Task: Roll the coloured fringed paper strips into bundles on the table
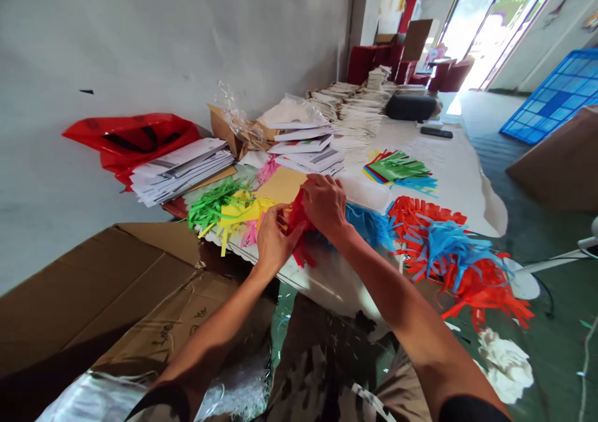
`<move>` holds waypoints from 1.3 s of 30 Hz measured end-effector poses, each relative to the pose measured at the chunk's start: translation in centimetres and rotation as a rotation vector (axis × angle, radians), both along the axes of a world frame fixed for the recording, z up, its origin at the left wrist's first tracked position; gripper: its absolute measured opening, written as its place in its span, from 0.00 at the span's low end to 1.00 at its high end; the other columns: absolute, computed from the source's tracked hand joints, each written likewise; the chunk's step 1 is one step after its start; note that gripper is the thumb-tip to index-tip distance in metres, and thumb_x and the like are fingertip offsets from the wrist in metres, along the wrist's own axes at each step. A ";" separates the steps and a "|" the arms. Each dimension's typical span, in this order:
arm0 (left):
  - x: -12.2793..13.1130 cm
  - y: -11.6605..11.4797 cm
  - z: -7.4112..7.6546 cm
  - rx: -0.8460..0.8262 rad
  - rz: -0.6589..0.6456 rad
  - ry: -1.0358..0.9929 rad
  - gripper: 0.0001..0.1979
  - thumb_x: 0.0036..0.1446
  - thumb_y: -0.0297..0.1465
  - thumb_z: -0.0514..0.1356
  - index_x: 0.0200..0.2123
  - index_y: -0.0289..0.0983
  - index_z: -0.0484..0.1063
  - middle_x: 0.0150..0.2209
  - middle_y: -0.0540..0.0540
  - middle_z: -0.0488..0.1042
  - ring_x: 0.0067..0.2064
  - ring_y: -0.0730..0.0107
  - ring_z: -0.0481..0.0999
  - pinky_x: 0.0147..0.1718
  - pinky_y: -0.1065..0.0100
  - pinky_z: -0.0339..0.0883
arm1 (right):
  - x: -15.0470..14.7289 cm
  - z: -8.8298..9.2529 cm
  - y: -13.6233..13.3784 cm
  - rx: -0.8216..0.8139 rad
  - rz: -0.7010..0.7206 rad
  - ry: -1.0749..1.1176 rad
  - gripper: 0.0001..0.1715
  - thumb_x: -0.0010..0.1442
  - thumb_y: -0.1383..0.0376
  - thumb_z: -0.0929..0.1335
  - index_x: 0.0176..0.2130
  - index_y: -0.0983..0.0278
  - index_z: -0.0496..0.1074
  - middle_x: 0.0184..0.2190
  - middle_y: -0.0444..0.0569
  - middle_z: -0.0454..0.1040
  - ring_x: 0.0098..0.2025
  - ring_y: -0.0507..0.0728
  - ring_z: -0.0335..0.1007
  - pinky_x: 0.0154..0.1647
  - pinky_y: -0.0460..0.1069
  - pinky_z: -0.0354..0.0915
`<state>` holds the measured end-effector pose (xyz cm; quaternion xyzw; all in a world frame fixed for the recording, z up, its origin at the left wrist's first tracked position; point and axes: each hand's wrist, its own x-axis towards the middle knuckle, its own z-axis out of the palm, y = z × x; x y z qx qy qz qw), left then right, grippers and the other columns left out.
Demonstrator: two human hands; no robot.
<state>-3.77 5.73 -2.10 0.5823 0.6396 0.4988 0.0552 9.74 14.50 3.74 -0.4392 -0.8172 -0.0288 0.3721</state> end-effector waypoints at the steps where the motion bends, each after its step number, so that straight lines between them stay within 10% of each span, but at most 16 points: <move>1: 0.1 0.5 0.0 -0.045 0.025 -0.015 0.23 0.57 0.33 0.71 0.55 0.44 0.72 0.39 0.48 0.79 0.40 0.63 0.79 0.37 0.67 0.67 | -0.1 0.3 -0.1 0.006 -0.001 0.001 0.15 0.69 0.65 0.67 0.45 0.57 0.84 0.56 0.48 0.81 0.54 0.62 0.74 0.56 0.57 0.63; 11: -2.7 0.2 0.4 -0.176 0.044 0.306 0.18 0.70 0.39 0.60 0.59 0.43 0.70 0.37 0.47 0.84 0.33 0.61 0.81 0.34 0.68 0.60 | 2.9 2.0 1.7 -0.100 -0.290 0.020 0.16 0.65 0.67 0.64 0.41 0.61 0.81 0.48 0.55 0.83 0.49 0.65 0.74 0.50 0.57 0.65; 17: -3.8 0.3 0.4 -0.169 -0.025 0.376 0.11 0.70 0.41 0.60 0.47 0.42 0.76 0.39 0.45 0.83 0.39 0.58 0.82 0.36 0.66 0.63 | 3.0 0.3 1.8 -0.162 -0.197 -0.064 0.14 0.63 0.68 0.65 0.40 0.61 0.81 0.48 0.54 0.82 0.47 0.63 0.74 0.47 0.54 0.66; 22: -3.5 0.0 1.0 0.055 -0.045 0.414 0.21 0.67 0.39 0.63 0.61 0.40 0.71 0.59 0.37 0.76 0.61 0.51 0.74 0.62 0.55 0.63 | 2.4 0.1 1.0 -0.162 -0.188 -0.076 0.14 0.65 0.68 0.64 0.41 0.60 0.80 0.48 0.53 0.83 0.48 0.63 0.75 0.48 0.55 0.65; 26: -2.3 -1.2 0.5 0.152 0.030 0.519 0.11 0.67 0.39 0.64 0.49 0.44 0.79 0.59 0.38 0.74 0.63 0.49 0.69 0.71 0.42 0.47 | 2.1 0.3 1.0 -0.153 -0.199 -0.075 0.14 0.65 0.68 0.64 0.40 0.60 0.80 0.48 0.54 0.83 0.48 0.63 0.75 0.49 0.56 0.65; 39: -1.8 0.0 -0.8 0.019 0.025 0.388 0.08 0.67 0.33 0.62 0.41 0.42 0.84 0.49 0.40 0.76 0.54 0.50 0.70 0.58 0.49 0.63 | 2.2 0.8 0.9 -0.125 -0.198 -0.074 0.16 0.65 0.68 0.64 0.42 0.60 0.81 0.47 0.54 0.83 0.49 0.64 0.74 0.50 0.56 0.65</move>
